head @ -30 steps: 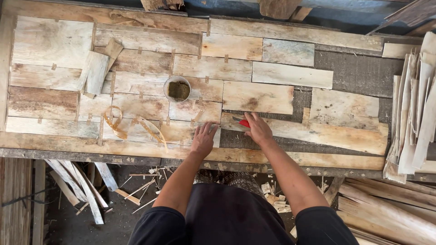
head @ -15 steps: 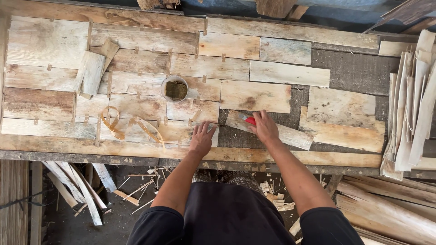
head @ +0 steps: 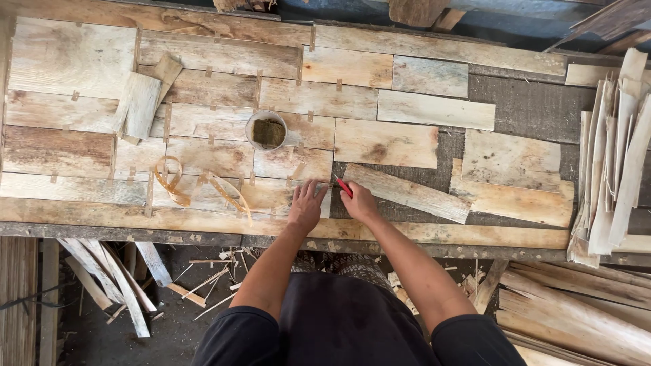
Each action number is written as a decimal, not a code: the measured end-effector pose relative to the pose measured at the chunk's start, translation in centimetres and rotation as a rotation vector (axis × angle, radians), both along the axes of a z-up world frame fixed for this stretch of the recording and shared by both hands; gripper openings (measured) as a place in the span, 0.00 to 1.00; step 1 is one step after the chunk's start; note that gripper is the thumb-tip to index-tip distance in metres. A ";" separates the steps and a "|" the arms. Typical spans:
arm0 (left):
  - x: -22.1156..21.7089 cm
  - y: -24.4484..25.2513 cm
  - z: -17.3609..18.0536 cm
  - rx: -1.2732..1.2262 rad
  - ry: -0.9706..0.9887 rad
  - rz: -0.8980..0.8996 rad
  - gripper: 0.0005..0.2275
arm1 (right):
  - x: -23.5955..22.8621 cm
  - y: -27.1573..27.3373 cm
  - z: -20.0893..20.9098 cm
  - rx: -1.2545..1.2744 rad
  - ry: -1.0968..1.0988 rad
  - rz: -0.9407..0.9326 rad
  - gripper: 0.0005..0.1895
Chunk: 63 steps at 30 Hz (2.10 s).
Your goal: Patching a wooden surface with small veneer pieces using a utility knife.
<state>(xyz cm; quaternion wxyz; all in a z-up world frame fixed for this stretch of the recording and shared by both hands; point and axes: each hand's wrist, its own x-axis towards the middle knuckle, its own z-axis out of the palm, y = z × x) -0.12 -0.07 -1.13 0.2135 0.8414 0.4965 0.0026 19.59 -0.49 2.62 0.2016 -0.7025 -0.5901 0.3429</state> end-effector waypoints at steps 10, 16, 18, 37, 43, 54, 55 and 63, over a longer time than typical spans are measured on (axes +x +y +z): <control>-0.2 1.6 2.6 0.009 -0.035 0.059 0.30 | -2.9 0.7 -2.4 -0.093 0.014 -0.184 0.14; -0.3 2.2 2.9 -0.022 0.013 0.027 0.31 | -3.8 1.5 -2.8 -0.167 0.018 -0.308 0.15; -0.6 2.1 3.4 -0.042 -0.019 0.040 0.30 | -4.0 1.7 -3.2 -0.186 -0.006 -0.308 0.16; -0.9 2.6 3.9 -0.067 0.001 -0.014 0.32 | -4.3 2.7 -6.8 -0.185 -0.115 -0.412 0.14; -1.0 2.9 4.6 -0.085 0.002 -0.023 0.32 | -3.4 1.3 -3.6 -0.170 -0.061 -0.278 0.20; -0.9 2.2 2.8 -0.010 0.081 -0.085 0.30 | -5.2 -2.9 0.3 -0.252 -0.223 -0.018 0.39; -0.9 2.0 2.3 -0.009 0.080 -0.087 0.30 | -5.4 -3.1 0.2 -0.251 -0.225 -0.020 0.39; -0.7 1.5 1.3 0.069 0.115 -0.094 0.30 | -7.2 -2.7 3.5 -0.400 -0.188 -0.066 0.39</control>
